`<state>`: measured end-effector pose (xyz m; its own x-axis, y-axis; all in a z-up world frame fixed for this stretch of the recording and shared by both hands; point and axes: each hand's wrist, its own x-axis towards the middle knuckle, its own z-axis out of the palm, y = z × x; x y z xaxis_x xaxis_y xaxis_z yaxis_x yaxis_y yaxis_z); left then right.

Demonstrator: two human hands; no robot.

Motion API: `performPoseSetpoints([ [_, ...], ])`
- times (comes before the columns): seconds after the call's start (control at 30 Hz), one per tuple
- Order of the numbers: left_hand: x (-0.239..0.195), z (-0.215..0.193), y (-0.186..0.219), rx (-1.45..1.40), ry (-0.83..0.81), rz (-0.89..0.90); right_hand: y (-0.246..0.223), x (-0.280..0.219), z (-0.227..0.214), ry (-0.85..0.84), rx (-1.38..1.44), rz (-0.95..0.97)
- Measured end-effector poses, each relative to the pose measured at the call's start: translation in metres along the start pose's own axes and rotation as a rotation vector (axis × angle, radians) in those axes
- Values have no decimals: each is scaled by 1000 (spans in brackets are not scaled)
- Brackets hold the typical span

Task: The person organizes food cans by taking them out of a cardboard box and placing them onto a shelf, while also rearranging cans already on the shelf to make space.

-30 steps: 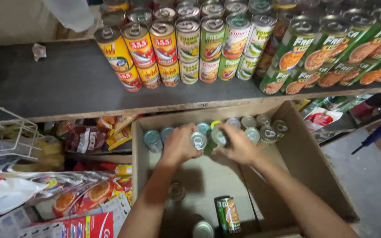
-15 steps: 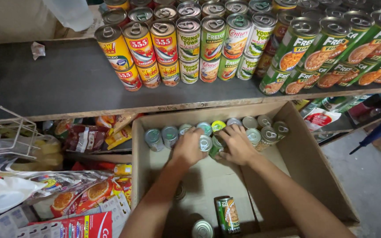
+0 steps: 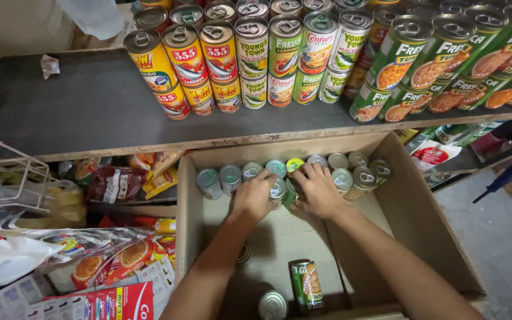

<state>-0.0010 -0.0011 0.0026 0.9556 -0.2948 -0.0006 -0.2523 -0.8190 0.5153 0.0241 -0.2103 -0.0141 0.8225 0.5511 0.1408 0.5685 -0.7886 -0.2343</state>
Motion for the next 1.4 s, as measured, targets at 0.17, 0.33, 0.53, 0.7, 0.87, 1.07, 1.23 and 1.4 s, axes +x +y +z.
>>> performPoseSetpoints([
  [0.17,7,15,2,154,-41,-28,0,-2,1,20,24,17],
  [0.33,4,6,21,297,-12,6,-10,-3,-30,99,68,-18],
  [0.53,16,4,26,417,51,-18,-17,-2,-83,302,201,-67],
  [0.7,25,16,5,343,-23,-117,-1,-6,-84,372,256,10],
  [0.87,13,16,-2,237,-84,-149,11,-10,-49,131,219,-70],
  [1.07,9,-4,16,67,-140,-175,4,-6,-11,-51,36,-101],
  [1.23,9,4,14,19,-65,-124,-6,-2,-14,-122,-138,-13],
  [1.4,12,9,5,7,-4,5,2,-4,-1,-59,-203,-12],
])
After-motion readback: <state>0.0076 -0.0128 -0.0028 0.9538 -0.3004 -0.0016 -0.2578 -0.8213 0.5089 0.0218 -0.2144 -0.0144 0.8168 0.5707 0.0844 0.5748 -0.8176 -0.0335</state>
